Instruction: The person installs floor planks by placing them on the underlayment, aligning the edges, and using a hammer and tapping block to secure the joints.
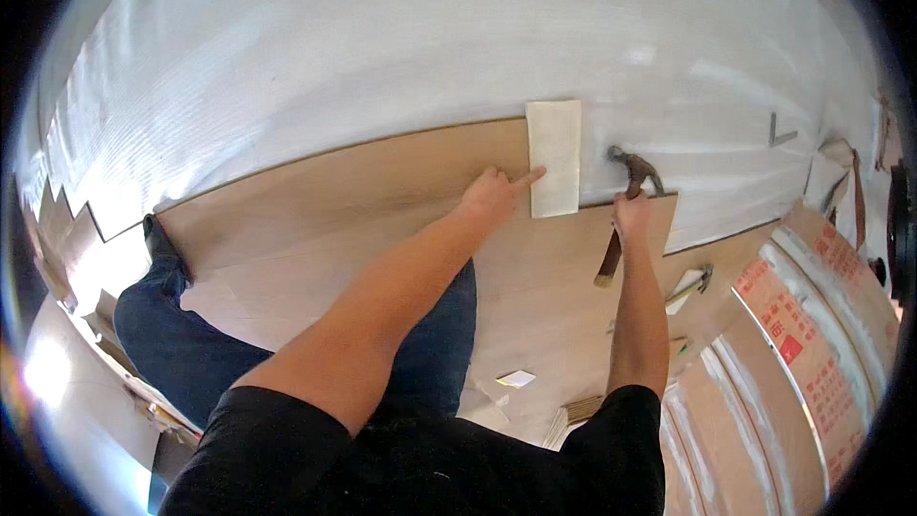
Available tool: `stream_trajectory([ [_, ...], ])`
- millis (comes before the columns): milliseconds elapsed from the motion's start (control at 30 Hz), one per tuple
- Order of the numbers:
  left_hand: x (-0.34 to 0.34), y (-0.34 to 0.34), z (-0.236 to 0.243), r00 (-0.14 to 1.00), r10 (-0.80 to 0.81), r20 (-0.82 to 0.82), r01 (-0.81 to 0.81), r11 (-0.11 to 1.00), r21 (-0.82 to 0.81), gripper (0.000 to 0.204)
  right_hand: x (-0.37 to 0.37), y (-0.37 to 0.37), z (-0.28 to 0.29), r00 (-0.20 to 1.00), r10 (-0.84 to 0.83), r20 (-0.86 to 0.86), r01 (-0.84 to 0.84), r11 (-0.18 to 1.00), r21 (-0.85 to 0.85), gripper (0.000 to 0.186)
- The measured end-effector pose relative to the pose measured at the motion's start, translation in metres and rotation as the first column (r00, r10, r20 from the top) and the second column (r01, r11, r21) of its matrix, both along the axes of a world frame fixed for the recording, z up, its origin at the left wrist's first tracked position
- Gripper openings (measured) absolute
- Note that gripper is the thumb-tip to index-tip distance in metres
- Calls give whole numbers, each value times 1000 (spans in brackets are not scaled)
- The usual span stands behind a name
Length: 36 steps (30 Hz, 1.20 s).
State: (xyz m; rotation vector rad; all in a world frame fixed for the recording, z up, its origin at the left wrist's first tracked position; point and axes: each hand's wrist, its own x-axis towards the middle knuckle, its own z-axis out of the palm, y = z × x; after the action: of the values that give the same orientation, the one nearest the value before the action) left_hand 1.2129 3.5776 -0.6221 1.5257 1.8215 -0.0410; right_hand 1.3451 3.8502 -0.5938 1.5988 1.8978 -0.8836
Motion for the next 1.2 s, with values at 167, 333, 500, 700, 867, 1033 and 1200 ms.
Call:
stream_trajectory([
  [167, -12, -10, 7, 985, 158, 74, -147, 980, -132, 85, 2, 30, -22, 765, 638, -91, -626, 769, 131, 32],
  [333, -30, -34, 57, 572, 694, 438, -627, 713, -312, 66, 35, 20, -93, 867, 495, 56, -498, 864, 70, 68],
  [500, 71, 35, -28, -260, 865, 430, -772, 82, -630, 93, 34, 20, -60, 919, 395, -8, -392, 915, 90, 66],
  [700, 86, 49, -54, -375, 810, 452, -726, 46, -686, 106, 25, 7, -46, 921, 390, 12, -389, 916, 93, 65],
  [867, 74, 54, -68, -339, 824, 454, -737, 67, -673, 106, 19, 11, -42, 929, 371, -3, -369, 924, 102, 64],
  [1033, 73, 53, -71, -319, 832, 453, -748, 73, -660, 106, 30, 4, -38, 934, 357, -10, -354, 929, 110, 63],
  [1200, 70, 49, -72, -312, 837, 449, -750, 73, -657, 106, 34, 3, -32, 941, 338, -16, -334, 935, 117, 62],
])
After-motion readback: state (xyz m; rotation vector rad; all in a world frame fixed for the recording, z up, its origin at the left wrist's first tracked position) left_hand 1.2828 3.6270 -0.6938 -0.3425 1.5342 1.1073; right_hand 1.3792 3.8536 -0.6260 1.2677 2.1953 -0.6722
